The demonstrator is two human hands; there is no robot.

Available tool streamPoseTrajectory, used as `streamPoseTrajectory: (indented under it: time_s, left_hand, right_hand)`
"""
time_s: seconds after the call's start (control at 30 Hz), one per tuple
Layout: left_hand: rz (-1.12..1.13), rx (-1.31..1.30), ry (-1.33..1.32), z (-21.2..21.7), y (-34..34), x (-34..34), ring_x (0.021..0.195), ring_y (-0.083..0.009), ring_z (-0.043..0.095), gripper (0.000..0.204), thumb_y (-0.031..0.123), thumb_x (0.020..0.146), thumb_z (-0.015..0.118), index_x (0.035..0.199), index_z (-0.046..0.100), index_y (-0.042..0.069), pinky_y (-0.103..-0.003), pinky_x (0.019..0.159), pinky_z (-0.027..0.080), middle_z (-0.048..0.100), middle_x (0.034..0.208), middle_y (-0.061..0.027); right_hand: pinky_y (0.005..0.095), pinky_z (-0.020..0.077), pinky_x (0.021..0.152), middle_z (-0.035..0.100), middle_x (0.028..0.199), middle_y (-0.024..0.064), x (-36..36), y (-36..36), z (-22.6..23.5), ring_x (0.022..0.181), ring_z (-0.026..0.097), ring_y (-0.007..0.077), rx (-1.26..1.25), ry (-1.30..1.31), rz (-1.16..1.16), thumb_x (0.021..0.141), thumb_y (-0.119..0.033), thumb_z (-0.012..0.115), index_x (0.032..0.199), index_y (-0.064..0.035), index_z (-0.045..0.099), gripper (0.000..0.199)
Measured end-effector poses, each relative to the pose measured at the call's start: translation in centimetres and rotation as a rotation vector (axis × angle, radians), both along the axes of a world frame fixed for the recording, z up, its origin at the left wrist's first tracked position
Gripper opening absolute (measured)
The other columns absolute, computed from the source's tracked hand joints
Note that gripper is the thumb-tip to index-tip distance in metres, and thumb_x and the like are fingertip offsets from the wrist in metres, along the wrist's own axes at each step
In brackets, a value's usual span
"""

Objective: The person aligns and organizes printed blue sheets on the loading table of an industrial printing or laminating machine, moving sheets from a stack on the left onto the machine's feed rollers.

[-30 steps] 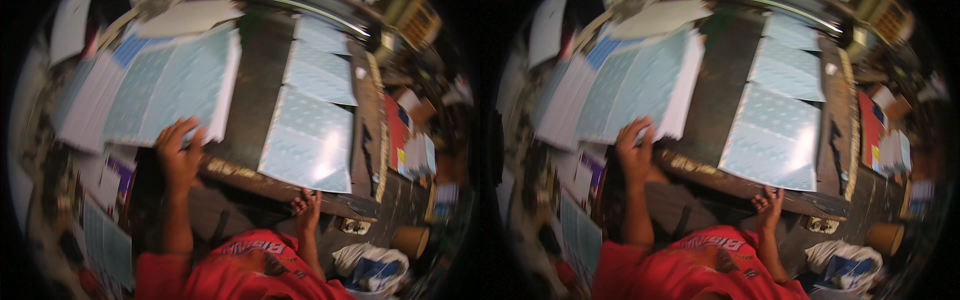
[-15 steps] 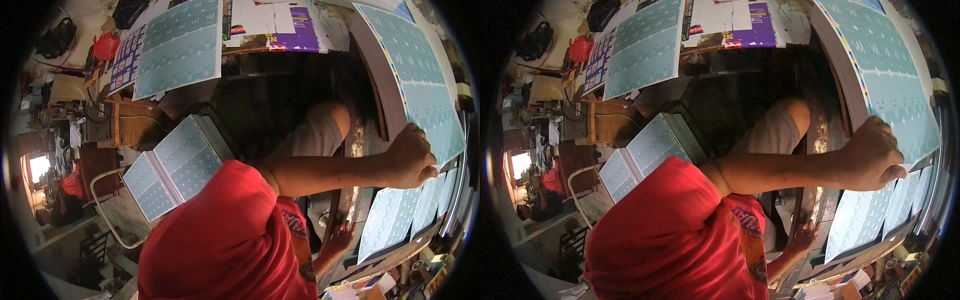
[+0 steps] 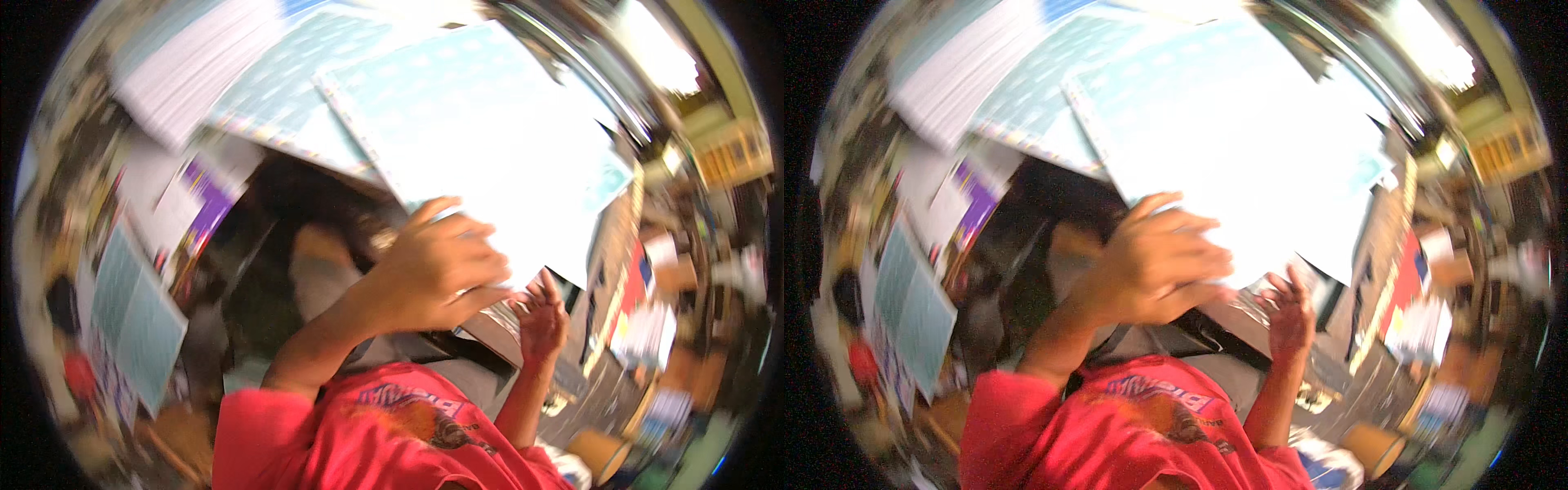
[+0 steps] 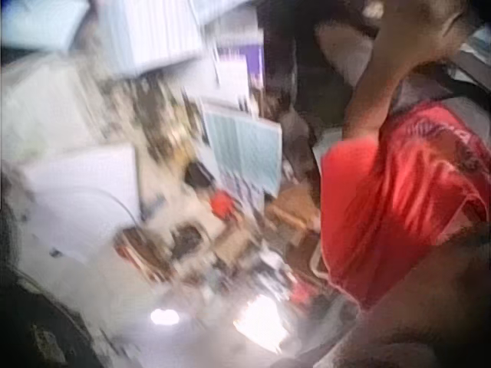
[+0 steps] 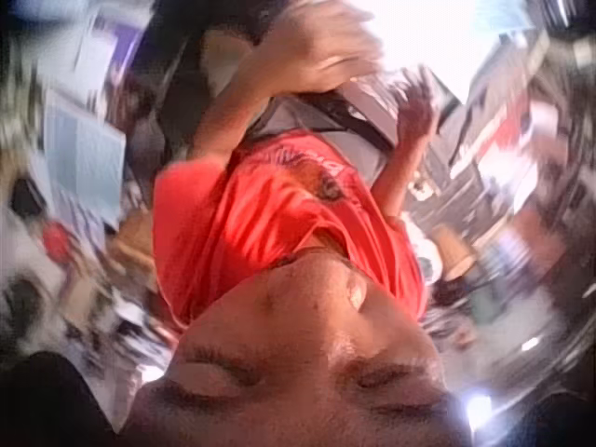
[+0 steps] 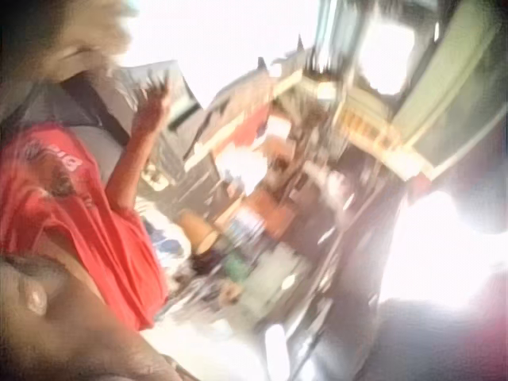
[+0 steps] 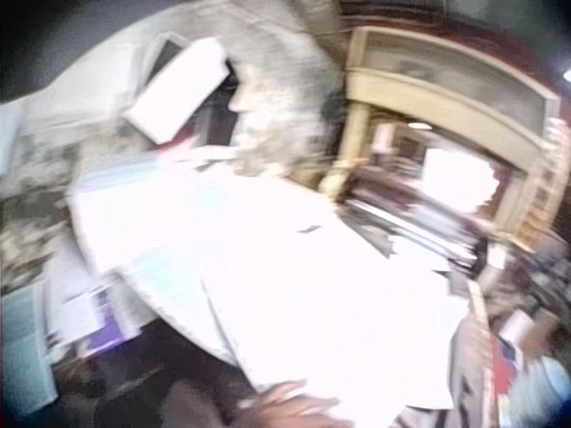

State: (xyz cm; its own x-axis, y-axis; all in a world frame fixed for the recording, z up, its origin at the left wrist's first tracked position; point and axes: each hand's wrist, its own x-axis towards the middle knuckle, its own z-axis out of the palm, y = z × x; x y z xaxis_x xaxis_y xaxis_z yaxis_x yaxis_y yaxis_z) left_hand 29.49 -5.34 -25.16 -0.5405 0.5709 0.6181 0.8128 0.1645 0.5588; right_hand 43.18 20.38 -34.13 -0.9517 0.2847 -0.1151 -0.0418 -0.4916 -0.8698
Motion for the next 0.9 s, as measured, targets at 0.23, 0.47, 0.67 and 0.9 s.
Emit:
streamPoseTrajectory:
  time_s: [0.23,0.47,0.67,0.9]
  left_hand:
    - [-0.344,-0.285,-0.012,1.9,1.4,2.5,0.124,-0.0289,0.056,0.033,0.042,0.078,0.075,0.099,0.076,0.017,-0.058,0.114,0.022,0.071,0.112,-0.0025]
    - [0.226,-0.213,0.137,1.8,-1.1,-1.5,0.135,-0.0390,0.044,0.057,0.045,0.087,0.065,0.124,0.062,0.002,-0.057,0.113,0.026,0.056,0.135,-0.0173]
    - [0.378,-0.255,0.204,-1.9,-1.7,-4.2,0.121,-0.0359,0.058,0.035,0.017,0.086,0.070,0.116,0.066,0.000,-0.045,0.102,0.042,0.066,0.122,-0.0163]
    - [0.442,-0.107,0.084,-3.4,-2.2,-3.9,0.114,-0.0327,0.062,0.027,0.017,0.099,0.055,0.107,0.069,-0.004,-0.040,0.098,0.045,0.070,0.111,-0.0161]
  right_hand:
    - [0.0349,0.0525,0.077,0.061,0.110,0.0124,3.6,-0.1,-0.2,0.093,0.063,0.0212,-0.259,-0.147,-0.209,0.086,-0.027,0.069,0.131,-0.0002,0.043,0.059]
    - [0.0294,0.0471,0.056,0.064,0.081,0.0108,8.9,-2.4,-10.9,0.065,0.062,0.0195,-0.316,-0.420,-0.232,0.094,-0.027,0.060,0.109,0.0004,0.055,0.032]
    - [0.0318,0.0514,0.062,0.064,0.081,0.0128,11.6,-5.1,-13.3,0.063,0.059,0.0184,-0.416,-0.437,-0.226,0.096,-0.029,0.059,0.109,0.0014,0.055,0.033]
    - [0.0413,0.0553,0.074,0.060,0.082,0.0102,8.4,-2.4,-11.8,0.061,0.054,0.0153,-0.521,-0.418,-0.300,0.096,-0.036,0.059,0.113,-0.0024,0.053,0.038]
